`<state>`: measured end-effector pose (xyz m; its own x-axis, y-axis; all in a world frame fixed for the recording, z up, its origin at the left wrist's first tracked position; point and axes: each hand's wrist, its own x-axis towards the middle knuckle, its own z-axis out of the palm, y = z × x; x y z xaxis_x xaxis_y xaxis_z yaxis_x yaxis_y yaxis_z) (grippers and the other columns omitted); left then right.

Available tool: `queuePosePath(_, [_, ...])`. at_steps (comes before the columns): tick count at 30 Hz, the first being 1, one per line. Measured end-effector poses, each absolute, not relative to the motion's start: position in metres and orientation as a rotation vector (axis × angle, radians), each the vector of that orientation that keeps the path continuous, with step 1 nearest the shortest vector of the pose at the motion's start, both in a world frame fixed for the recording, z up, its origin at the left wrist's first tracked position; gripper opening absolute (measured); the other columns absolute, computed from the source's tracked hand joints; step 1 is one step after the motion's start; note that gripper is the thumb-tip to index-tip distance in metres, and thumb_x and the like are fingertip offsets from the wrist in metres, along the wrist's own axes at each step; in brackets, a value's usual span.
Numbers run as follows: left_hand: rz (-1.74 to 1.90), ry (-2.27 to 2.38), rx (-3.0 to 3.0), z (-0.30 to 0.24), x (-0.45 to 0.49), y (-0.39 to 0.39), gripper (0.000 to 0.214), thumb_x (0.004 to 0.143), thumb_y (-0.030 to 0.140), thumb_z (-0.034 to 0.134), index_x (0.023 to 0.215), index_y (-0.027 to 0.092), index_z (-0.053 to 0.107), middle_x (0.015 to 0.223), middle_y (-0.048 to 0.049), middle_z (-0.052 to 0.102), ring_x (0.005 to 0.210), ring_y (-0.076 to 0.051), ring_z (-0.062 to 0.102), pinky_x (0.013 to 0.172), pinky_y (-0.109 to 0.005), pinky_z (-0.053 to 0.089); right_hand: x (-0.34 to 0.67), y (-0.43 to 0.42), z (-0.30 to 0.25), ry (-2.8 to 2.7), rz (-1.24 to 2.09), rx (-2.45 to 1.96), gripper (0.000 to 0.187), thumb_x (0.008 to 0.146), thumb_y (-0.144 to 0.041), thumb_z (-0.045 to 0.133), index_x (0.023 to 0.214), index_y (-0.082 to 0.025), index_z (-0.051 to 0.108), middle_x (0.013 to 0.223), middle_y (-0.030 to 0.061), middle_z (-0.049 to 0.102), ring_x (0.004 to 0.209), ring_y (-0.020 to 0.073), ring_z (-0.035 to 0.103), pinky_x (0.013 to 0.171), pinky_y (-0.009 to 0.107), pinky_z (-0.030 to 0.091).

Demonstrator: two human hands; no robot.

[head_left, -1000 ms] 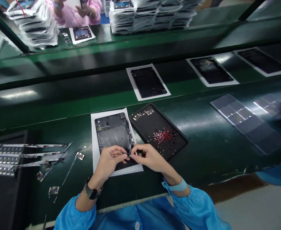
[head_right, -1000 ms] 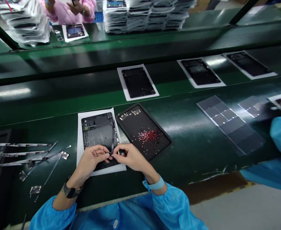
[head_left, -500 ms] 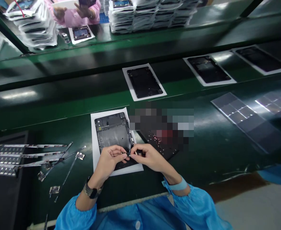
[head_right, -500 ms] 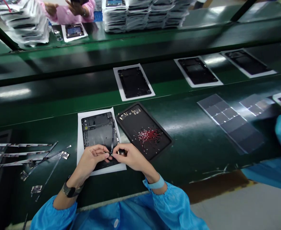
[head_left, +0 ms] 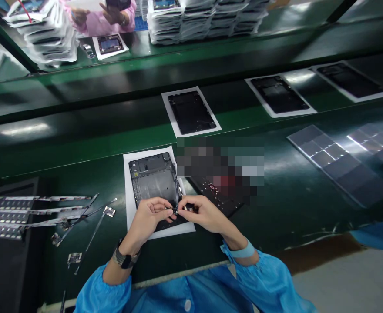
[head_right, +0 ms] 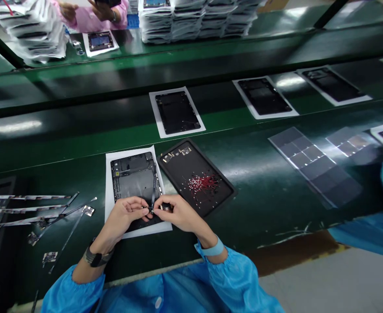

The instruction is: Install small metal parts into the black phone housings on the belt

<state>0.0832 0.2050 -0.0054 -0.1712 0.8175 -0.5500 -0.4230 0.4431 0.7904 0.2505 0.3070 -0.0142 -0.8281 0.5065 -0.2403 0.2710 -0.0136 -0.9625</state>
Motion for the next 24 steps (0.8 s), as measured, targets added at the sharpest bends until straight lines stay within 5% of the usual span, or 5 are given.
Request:
queuePosePath(19, [1.196,1.418,0.315,-0.0077,0.0894,0.2049,0.023,0.058,0.023,0.082,0.073,0.012,0.068,0.060,-0.0031,0.072,0.056,-0.014,0.067,0.059,-0.022,0.056,0.2464,0.2998,-0.0162,-2.083,1.804,-0.868,0.015,0.087,-0.028,0.059,0.078,-0.017,0.062,0.065,-0.0016,0.055,0.055,0.0109,0.042,0.051,0.023,0.032])
queuePosePath(24, [1.235,1.427,0.280,-0.0075,0.0888,0.2048,0.026,0.057,0.025,0.082,0.074,0.011,0.067,0.061,-0.0038,0.073,0.055,-0.014,0.067,0.058,-0.023,0.056,0.2512,0.2992,-0.0166,-2.083,1.731,-0.827,0.021,0.095,-0.032,0.050,0.101,-0.018,0.064,0.088,0.0046,0.065,0.071,0.0162,0.055,0.064,0.027,0.041])
